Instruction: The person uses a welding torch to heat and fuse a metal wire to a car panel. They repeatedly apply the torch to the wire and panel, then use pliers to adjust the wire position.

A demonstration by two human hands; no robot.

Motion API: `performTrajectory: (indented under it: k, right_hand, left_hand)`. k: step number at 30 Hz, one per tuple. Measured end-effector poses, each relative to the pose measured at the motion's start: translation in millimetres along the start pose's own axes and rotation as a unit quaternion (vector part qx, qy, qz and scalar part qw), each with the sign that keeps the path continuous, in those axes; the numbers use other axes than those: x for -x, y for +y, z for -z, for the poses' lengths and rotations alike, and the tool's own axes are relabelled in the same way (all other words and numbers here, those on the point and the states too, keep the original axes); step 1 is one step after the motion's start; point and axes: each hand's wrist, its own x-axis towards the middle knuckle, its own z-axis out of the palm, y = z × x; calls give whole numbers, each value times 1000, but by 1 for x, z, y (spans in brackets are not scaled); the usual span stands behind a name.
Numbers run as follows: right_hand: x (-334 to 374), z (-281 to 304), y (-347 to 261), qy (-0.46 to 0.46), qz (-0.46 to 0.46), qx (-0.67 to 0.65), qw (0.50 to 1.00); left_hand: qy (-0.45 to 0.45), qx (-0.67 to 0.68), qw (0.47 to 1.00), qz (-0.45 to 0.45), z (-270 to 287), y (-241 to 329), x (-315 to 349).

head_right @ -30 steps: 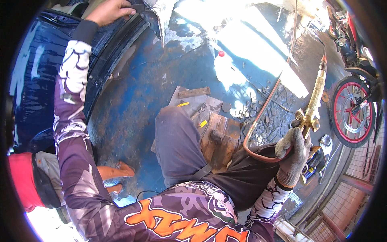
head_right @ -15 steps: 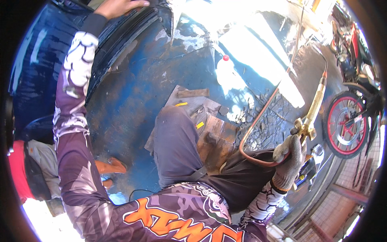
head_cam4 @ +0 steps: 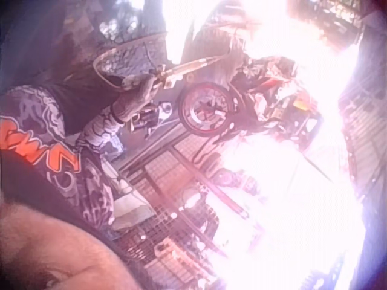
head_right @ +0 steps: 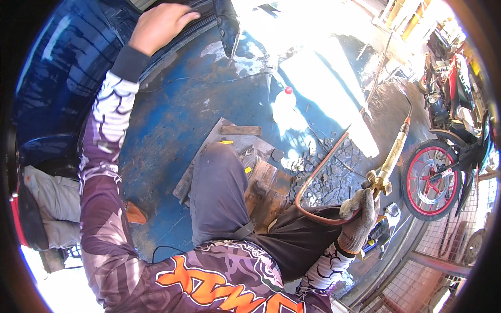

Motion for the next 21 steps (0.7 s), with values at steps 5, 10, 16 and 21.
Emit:
performTrajectory:
  k: [5, 10, 16, 21]
  right_hand:
    - [0, -1, 0, 20, -1, 8, 1000]
    - [-2, -2, -1, -20, 3, -5, 1000]
    - [0, -1, 0, -23, 8, -17, 1000]
    - [-1, 1, 0, -19, 4, -15, 1000]
  left_hand:
    - [38, 36, 999, -13, -26, -8, 44]
    - [102, -4, 994, -46, -49, 1, 37]
    - [112, -61, 990, -67, -57, 15, 29]
    - [77, -50, 995, -42, -58, 20, 30]
